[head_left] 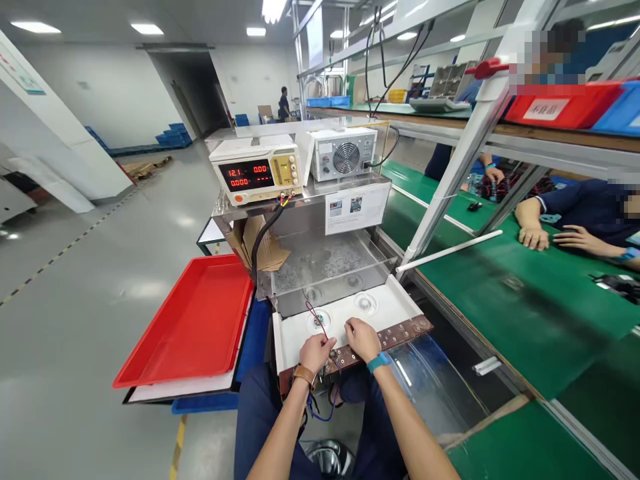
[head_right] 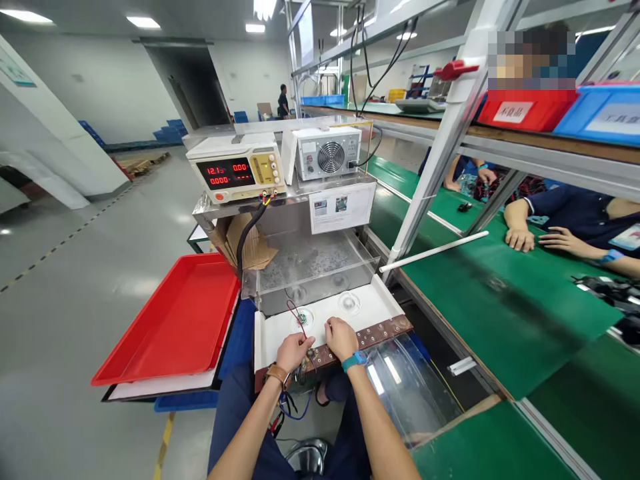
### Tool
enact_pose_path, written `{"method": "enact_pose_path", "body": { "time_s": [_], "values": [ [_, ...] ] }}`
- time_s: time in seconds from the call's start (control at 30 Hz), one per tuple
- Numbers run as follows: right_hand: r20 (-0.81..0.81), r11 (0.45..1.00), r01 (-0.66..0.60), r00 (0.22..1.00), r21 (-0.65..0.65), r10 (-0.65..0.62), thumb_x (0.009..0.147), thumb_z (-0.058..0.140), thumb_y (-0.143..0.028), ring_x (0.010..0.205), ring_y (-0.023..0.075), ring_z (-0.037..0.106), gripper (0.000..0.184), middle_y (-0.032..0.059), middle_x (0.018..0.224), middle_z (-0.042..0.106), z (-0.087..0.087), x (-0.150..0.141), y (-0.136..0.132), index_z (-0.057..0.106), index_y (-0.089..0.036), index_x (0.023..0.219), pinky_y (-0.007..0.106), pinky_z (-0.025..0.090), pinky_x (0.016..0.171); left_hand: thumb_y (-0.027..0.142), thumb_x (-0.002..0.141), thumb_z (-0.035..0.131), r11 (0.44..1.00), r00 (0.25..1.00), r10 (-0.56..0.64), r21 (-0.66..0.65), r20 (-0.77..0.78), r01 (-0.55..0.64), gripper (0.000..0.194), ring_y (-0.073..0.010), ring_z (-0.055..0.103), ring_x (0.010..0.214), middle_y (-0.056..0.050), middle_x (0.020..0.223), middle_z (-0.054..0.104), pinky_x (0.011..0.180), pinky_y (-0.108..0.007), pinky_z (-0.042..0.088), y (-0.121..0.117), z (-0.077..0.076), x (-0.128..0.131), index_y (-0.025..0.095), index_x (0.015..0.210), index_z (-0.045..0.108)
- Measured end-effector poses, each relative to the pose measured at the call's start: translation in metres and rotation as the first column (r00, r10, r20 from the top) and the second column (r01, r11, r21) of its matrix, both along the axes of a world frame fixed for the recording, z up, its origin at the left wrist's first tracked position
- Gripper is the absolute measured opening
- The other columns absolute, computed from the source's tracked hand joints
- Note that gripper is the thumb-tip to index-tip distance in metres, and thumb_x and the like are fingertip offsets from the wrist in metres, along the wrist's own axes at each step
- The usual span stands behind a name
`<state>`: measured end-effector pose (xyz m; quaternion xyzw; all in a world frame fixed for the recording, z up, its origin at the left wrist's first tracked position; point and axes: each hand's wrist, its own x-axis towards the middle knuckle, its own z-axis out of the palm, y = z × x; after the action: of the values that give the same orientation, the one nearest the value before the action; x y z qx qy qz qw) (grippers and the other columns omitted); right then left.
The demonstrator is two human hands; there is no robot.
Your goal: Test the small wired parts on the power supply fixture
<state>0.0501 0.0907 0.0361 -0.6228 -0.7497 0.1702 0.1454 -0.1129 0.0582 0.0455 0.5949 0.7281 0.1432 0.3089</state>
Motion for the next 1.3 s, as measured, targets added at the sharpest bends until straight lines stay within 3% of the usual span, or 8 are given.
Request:
{"method": "enact_pose_path", "body": {
  "time_s": [0.3, 0.47, 0.63, 0.8, 0.9, 1.03, 1.23, 1.3],
  "values": [
    [0.018, 0.999, -0.018, 1.0, 0.035, 0.017, 0.095, 0.04, -0.028, 0.082, 0.017, 0.062, 0.024, 0.0054, 0.09, 0.068, -0.004, -0.002, -0.001, 0.062, -0.02, 0.092, 0.024, 0.035, 0.07, 0.047, 0.084, 0.05, 1.0, 0.999, 0.013, 0.009, -0.029, -0.013, 0.034, -0.0154, 0.06, 0.071, -0.003, 0.072, 0.07, 0.058, -0.026, 0.026, -0.004, 0.004, 0.0, 0.02, 0.068, 0.064],
    [0.034, 1.0, -0.023, 0.999, -0.016, 0.024, 0.093, 0.041, -0.03, 0.083, 0.0186, 0.064, 0.024, 0.0057, 0.089, 0.069, -0.007, -0.003, 0.003, 0.063, -0.021, 0.092, 0.025, 0.036, 0.068, 0.047, 0.085, 0.049, 1.0, 0.999, 0.022, 0.001, -0.035, -0.022, 0.034, -0.0165, 0.062, 0.076, -0.004, 0.077, 0.072, 0.059, -0.027, 0.028, -0.004, 0.003, 0.001, 0.02, 0.072, 0.066],
    [-0.03, 0.99, -0.062, 0.998, -0.129, 0.058, 0.086, 0.05, -0.025, 0.085, 0.0203, 0.065, 0.023, 0.0063, 0.084, 0.07, -0.018, -0.018, 0.029, 0.062, -0.018, 0.104, 0.025, 0.038, 0.07, 0.044, 0.084, 0.05, 0.999, 0.999, 0.039, 0.017, -0.033, -0.038, 0.031, -0.0179, 0.065, 0.077, -0.004, 0.078, 0.073, 0.06, -0.027, 0.03, -0.007, 0.005, 0.0, 0.021, 0.072, 0.068],
    [-0.084, 0.964, -0.226, 0.973, -0.139, 0.216, 0.074, 0.058, -0.018, 0.087, 0.0199, 0.065, 0.043, 0.0047, 0.087, 0.07, -0.033, -0.059, 0.06, 0.057, -0.017, 0.117, 0.024, 0.04, 0.073, 0.042, 0.082, 0.051, 0.996, 0.996, 0.074, 0.051, -0.04, -0.072, 0.028, -0.0198, 0.066, 0.082, -0.003, 0.081, 0.075, 0.063, -0.028, 0.034, -0.01, 0.002, 0.0, 0.023, 0.072, 0.068],
    [-0.044, 0.956, -0.272, 0.962, -0.111, 0.269, 0.068, 0.065, -0.024, 0.091, 0.0228, 0.063, 0.041, 0.007, 0.094, 0.069, -0.04, -0.079, 0.068, 0.061, -0.019, 0.109, 0.027, 0.042, 0.076, 0.042, 0.083, 0.05, 0.995, 0.994, 0.084, 0.053, -0.063, -0.081, 0.027, -0.0219, 0.066, 0.088, -0.004, 0.087, 0.075, 0.068, -0.029, 0.038, -0.007, -0.003, -0.002, 0.023, 0.076, 0.068],
    [0.031, 0.968, -0.242, 0.969, -0.07, 0.244, 0.066, 0.067, -0.028, 0.094, 0.0249, 0.062, 0.033, 0.0096, 0.097, 0.068, -0.043, -0.086, 0.067, 0.064, -0.018, 0.097, 0.029, 0.043, 0.078, 0.042, 0.085, 0.047, 0.998, 0.995, 0.037, 0.052, -0.092, -0.032, 0.028, -0.0224, 0.067, 0.089, -0.005, 0.087, 0.074, 0.069, -0.029, 0.04, -0.003, -0.006, -0.002, 0.023, 0.075, 0.065],
    [0.093, 0.97, -0.237, 0.966, -0.054, 0.241, 0.062, 0.073, -0.037, 0.084, 0.023, 0.065, 0.029, 0.0043, 0.09, 0.071, -0.056, -0.085, 0.081, 0.066, -0.021, 0.085, 0.027, 0.047, 0.069, 0.047, 0.089, 0.032, 0.991, 0.992, -0.122, 0.043, -0.015, 0.123, 0.041, -0.0221, 0.068, 0.081, -0.004, 0.077, 0.073, 0.068, -0.027, 0.044, 0.008, -0.01, -0.008, 0.024, 0.069, 0.058],
    [0.041, 0.973, -0.228, 0.973, -0.036, 0.229, 0.06, 0.074, -0.036, 0.078, 0.0233, 0.066, 0.025, 0.0032, 0.082, 0.071, -0.061, -0.084, 0.091, 0.065, -0.02, 0.077, 0.027, 0.047, 0.063, 0.052, 0.087, 0.032, 0.994, 0.994, -0.109, 0.011, 0.022, 0.109, 0.042, -0.0247, 0.069, 0.083, -0.005, 0.077, 0.074, 0.07, -0.029, 0.046, 0.018, -0.013, -0.012, 0.025, 0.074, 0.06]
  ]
}}
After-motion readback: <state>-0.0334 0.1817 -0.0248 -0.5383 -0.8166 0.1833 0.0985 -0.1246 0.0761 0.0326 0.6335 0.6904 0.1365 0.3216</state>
